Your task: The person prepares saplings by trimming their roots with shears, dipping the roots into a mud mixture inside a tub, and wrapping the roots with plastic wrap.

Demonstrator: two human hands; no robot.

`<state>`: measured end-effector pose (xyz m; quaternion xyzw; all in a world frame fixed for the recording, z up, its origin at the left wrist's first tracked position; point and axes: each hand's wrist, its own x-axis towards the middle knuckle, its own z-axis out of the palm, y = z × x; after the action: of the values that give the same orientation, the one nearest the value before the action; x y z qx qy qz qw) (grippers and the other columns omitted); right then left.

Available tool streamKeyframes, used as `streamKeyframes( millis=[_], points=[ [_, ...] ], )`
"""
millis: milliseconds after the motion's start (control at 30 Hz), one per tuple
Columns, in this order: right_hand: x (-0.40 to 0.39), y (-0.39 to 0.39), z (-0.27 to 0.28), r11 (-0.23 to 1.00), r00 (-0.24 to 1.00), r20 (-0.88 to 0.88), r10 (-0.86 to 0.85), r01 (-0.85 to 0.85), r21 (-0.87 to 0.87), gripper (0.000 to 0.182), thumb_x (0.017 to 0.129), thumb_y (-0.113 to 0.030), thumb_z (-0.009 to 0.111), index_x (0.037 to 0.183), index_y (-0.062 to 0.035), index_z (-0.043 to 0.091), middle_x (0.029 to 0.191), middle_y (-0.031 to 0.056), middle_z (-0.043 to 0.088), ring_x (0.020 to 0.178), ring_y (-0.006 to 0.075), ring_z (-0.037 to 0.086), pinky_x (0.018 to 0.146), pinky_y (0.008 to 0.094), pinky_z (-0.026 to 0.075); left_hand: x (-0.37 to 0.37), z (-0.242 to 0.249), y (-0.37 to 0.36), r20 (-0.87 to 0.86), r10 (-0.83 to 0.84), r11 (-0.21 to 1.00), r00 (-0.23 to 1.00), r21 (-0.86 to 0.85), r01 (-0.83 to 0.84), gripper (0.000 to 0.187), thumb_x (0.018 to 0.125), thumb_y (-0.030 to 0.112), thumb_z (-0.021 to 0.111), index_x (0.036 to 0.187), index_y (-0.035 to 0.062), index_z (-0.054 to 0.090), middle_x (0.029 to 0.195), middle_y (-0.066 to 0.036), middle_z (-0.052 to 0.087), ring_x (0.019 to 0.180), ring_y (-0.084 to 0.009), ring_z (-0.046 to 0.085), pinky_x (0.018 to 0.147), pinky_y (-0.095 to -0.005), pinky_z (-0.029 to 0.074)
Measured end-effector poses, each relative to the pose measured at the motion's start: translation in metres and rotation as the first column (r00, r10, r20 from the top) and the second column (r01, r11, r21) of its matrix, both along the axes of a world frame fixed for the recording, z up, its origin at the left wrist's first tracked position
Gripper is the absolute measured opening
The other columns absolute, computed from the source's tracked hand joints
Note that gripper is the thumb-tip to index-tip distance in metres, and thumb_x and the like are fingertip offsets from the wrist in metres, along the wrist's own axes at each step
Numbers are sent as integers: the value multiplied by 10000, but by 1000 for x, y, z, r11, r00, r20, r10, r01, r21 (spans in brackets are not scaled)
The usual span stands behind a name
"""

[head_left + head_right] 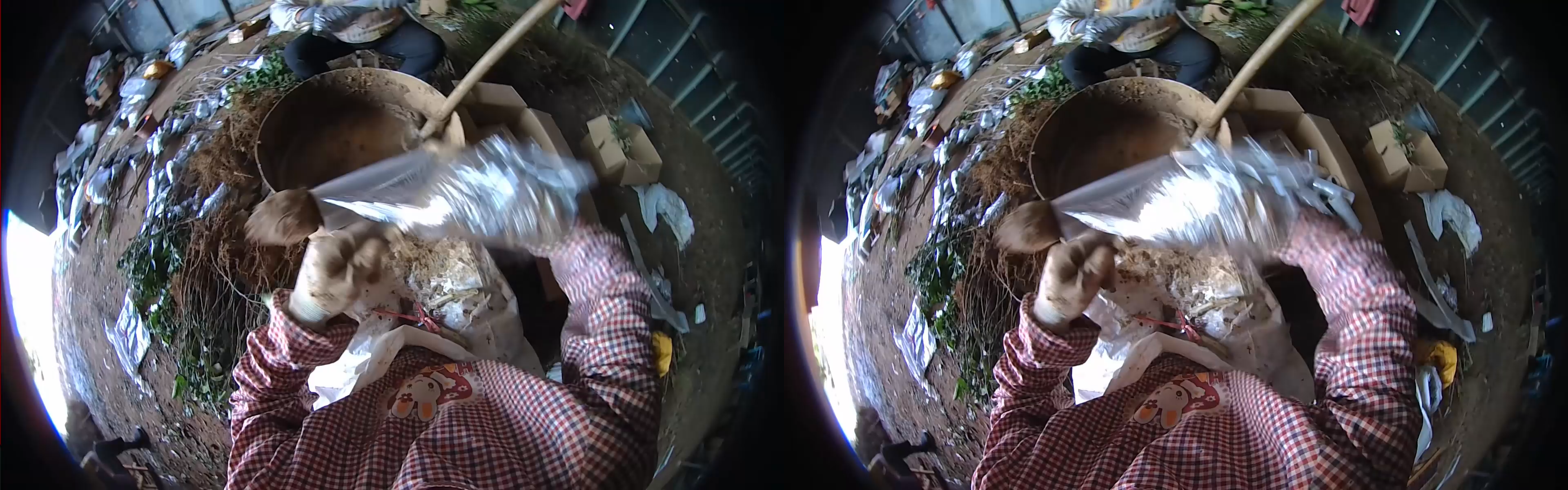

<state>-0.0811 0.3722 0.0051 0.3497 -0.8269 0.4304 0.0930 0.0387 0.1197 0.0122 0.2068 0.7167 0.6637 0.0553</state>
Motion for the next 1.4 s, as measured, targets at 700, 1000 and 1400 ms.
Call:
streamKeyframes(
  millis=[700, 1000, 1400],
  points=[
    [119, 40, 14, 800, 812, -583, 27, 332, 500, 197, 813, -127, 679, 998, -61, 692, 922, 84, 699, 722, 191, 662, 655, 329, 515, -45, -55, -59, 209, 220, 957, 953, -233, -170, 285, 978, 217, 535, 1076, -25, 649, 677, 3, 561, 603, -59, 487, 545, -238, 419],
    [92, 46, -61, 624, 387, 622, 681, 140, -769, 73, 885, -151, 607, 883, -79, 606, 774, 33, 612, 765, 107, 610, 764, 239, 521, -20, -11, -26, 163, 66, 993, 984, -110, -48, 254, 971, 129, 520, 1145, -32, 611, 710, -22, 592, 573, -53, 520, 510, -200, 409],
    [114, 87, -55, 474, 958, -277, 72, 211, 855, 84, 872, -97, 554, 943, -68, 586, 717, 23, 527, 547, 135, 536, 486, 276, 490, -31, -38, -64, -90, 238, 934, 967, -252, -253, 283, 975, 206, 517, 1093, -20, 640, 690, -60, 628, 625, -98, 588, 568, -258, 478]
  ],
)
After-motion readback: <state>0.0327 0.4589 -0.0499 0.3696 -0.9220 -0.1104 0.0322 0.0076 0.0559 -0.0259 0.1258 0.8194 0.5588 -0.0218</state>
